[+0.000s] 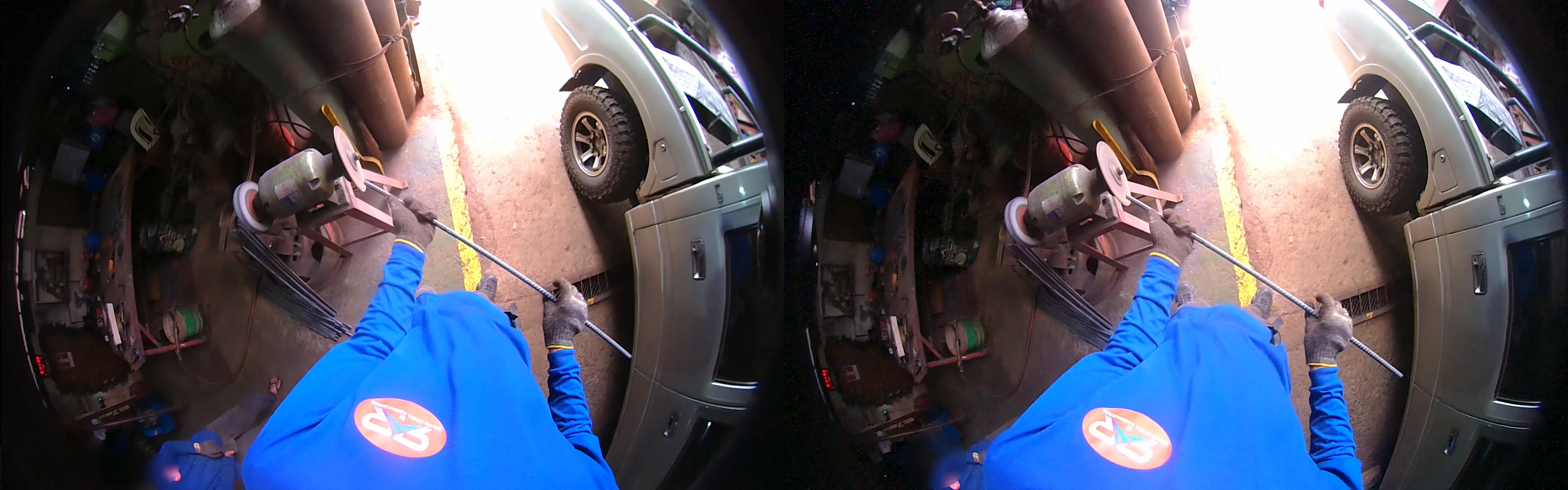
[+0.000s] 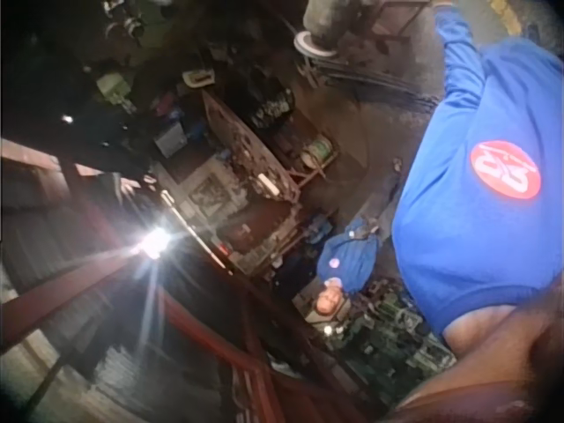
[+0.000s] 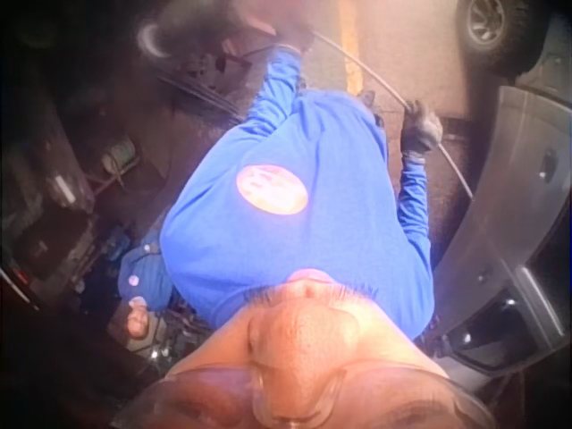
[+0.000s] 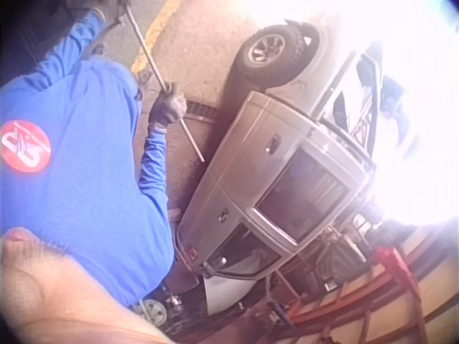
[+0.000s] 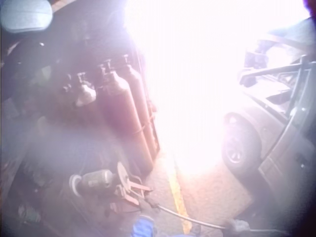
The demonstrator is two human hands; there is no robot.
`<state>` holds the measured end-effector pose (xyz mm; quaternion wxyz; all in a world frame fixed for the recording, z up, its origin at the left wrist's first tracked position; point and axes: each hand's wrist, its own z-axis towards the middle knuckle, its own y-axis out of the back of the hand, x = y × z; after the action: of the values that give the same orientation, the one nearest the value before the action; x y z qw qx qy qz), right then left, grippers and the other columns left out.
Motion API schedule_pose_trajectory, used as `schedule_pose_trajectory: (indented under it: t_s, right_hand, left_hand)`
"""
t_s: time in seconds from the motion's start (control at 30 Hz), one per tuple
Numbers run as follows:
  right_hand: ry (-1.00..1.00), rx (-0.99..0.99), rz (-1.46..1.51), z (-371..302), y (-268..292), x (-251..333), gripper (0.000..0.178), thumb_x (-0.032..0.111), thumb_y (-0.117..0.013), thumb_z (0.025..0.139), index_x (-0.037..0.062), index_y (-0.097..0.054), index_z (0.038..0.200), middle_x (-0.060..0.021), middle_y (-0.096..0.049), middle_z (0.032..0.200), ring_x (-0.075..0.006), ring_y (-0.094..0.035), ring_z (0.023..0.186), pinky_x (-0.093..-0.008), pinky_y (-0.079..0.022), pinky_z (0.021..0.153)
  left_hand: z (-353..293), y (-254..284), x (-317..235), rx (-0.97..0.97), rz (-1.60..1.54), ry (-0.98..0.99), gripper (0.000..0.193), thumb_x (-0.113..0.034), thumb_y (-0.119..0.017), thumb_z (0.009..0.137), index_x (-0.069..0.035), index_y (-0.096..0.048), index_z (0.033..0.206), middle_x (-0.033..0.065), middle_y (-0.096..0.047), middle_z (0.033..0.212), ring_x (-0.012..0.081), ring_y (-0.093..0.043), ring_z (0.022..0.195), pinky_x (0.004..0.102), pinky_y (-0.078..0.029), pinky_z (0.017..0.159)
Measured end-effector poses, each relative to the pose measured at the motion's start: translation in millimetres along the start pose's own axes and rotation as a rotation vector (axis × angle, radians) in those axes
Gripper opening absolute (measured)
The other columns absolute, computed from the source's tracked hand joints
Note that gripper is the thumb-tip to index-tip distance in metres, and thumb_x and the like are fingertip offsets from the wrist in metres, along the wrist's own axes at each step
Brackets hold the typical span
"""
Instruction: The person uses a bench grinder to smooth and sharpen the ends of long metal rods. They hold each rod with both hands, press it against the spinning grinding wheel to create sparks, and then place the finished rod into a pile on the floor. The process is repeated for multiple rods.
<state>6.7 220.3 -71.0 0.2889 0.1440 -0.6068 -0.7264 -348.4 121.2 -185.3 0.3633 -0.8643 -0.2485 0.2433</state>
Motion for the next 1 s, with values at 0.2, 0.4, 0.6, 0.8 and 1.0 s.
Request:
schedule_pose_trajectory:
  t_s: [0.2, 0.4, 0.6, 0.8, 1.0]
  right_hand:
    - [-0.463, 0.422, 0.553, -49.1, -93.2, -119.0, 0.018, 0.016, -0.079, 0.079, 0.0063, -0.070, 0.091, -0.0097, -0.071, 0.081, -0.0178, -0.067, 0.073, -0.0319, -0.054, 0.068]
    - [-0.376, 0.524, 0.624, -49.7, -101.4, -117.1, 0.023, 0.017, -0.078, 0.082, 0.0013, -0.068, 0.097, -0.0104, -0.070, 0.081, -0.0155, -0.064, 0.074, -0.0315, -0.052, 0.071]
    - [-0.330, 0.534, 0.670, -54.9, -126.3, -133.9, 0.031, 0.027, -0.078, 0.083, 0.0012, -0.068, 0.097, -0.0152, -0.070, 0.083, -0.0233, -0.065, 0.073, -0.0367, -0.052, 0.069]
    - [-0.349, 0.609, 0.751, -55.9, -125.8, -146.6, 0.032, 0.027, -0.078, 0.083, 0.0006, -0.069, 0.099, -0.0166, -0.070, 0.086, -0.0242, -0.066, 0.077, -0.0369, -0.052, 0.071]
    - [-0.371, 0.713, 0.884, -47.1, -110.7, -160.2, 0.037, 0.031, -0.076, 0.084, -0.0008, -0.069, 0.102, -0.0143, -0.071, 0.088, -0.0202, -0.065, 0.081, -0.0355, -0.051, 0.076]
  left_hand:
    - [-95.7, -87.7, 70.2, 0.551, 0.321, -0.080, 0.056, -0.056, -0.034, 0.102, -0.005, -0.056, 0.092, 0.0089, -0.062, 0.073, 0.0249, -0.066, 0.071, 0.0412, -0.056, 0.076]
    - [-187.9, -138.1, 93.3, 0.814, 0.712, -0.155, 0.051, -0.048, -0.042, 0.103, 0.000, -0.061, 0.096, 0.0092, -0.066, 0.086, 0.0165, -0.064, 0.083, 0.0327, -0.052, 0.079]
    - [-210.6, -149.9, 109.3, 0.883, 0.806, -0.140, 0.038, -0.034, -0.057, 0.100, 0.004, -0.065, 0.100, 0.0088, -0.068, 0.089, 0.0151, -0.064, 0.087, 0.0329, -0.054, 0.081]
    - [-209.9, -150.4, 135.0, 0.854, 0.909, -0.233, 0.026, -0.020, -0.065, 0.096, 0.005, -0.070, 0.100, 0.0112, -0.072, 0.090, 0.0155, -0.068, 0.085, 0.0313, -0.056, 0.077]
    - [-200.3, -152.5, 155.8, 0.783, 0.944, -0.312, 0.023, -0.018, -0.067, 0.095, 0.003, -0.072, 0.100, 0.0106, -0.073, 0.088, 0.0136, -0.069, 0.084, 0.0296, -0.057, 0.075]
